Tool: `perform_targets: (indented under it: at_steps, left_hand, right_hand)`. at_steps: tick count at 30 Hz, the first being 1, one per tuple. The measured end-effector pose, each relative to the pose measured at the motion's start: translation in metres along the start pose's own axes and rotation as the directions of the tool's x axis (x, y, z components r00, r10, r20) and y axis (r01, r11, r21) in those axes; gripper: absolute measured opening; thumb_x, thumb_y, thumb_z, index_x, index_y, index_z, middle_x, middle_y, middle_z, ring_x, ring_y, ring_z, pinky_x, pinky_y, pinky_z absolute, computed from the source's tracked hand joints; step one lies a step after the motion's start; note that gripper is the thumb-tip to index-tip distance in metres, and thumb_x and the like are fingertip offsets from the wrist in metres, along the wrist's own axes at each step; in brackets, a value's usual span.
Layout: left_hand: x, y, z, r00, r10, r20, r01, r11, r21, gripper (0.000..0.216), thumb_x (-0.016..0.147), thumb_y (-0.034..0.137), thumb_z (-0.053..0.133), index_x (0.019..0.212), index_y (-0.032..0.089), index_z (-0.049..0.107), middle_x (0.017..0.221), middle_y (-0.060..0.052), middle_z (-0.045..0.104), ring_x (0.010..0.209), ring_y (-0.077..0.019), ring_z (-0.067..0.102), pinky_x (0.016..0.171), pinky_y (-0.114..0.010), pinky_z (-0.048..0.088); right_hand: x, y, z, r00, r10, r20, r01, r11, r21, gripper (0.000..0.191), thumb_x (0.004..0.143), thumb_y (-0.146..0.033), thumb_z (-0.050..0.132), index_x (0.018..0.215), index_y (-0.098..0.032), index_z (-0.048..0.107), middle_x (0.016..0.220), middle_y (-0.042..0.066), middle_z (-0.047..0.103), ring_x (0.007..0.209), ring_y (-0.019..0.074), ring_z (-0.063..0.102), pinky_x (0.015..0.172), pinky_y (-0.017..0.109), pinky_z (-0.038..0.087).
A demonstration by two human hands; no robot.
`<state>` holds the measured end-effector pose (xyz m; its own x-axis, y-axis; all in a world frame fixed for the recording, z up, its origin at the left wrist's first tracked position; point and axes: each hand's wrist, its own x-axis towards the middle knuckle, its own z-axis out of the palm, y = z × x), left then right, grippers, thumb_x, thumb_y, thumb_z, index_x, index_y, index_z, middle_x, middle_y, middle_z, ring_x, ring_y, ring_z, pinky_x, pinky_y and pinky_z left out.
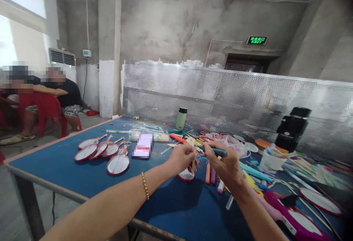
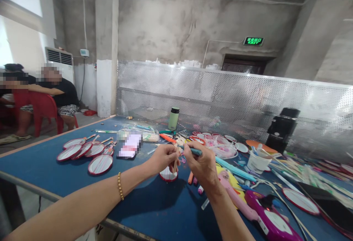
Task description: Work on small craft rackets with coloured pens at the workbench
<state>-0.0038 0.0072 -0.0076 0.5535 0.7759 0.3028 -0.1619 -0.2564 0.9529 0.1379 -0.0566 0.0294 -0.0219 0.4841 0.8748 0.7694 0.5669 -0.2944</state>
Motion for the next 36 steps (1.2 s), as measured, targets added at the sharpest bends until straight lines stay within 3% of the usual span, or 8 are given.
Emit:
perform_targets:
  at_steps: [36]
  left_hand:
    - [-0.0002,0.0005,0.0001,1.0,0.007,0.003,-0.007,1.0,0.0,0.01,0.078,0.019,0.052,0.068,0.017,0.053,0.056,0.002,0.062,0.04,-0.0115,0.06,0.04,-0.021,0.048]
  right_hand:
    - [0.0002,0.0031,0.0004,1.0,-0.023,-0.004,0.023,1.0,-0.012,0.024,0.089,-0.032,0.056,0.073,-0.018,0.068,0.066,0.002,0.068,0.058,0.013,0.061,0.056,0.024,0.047]
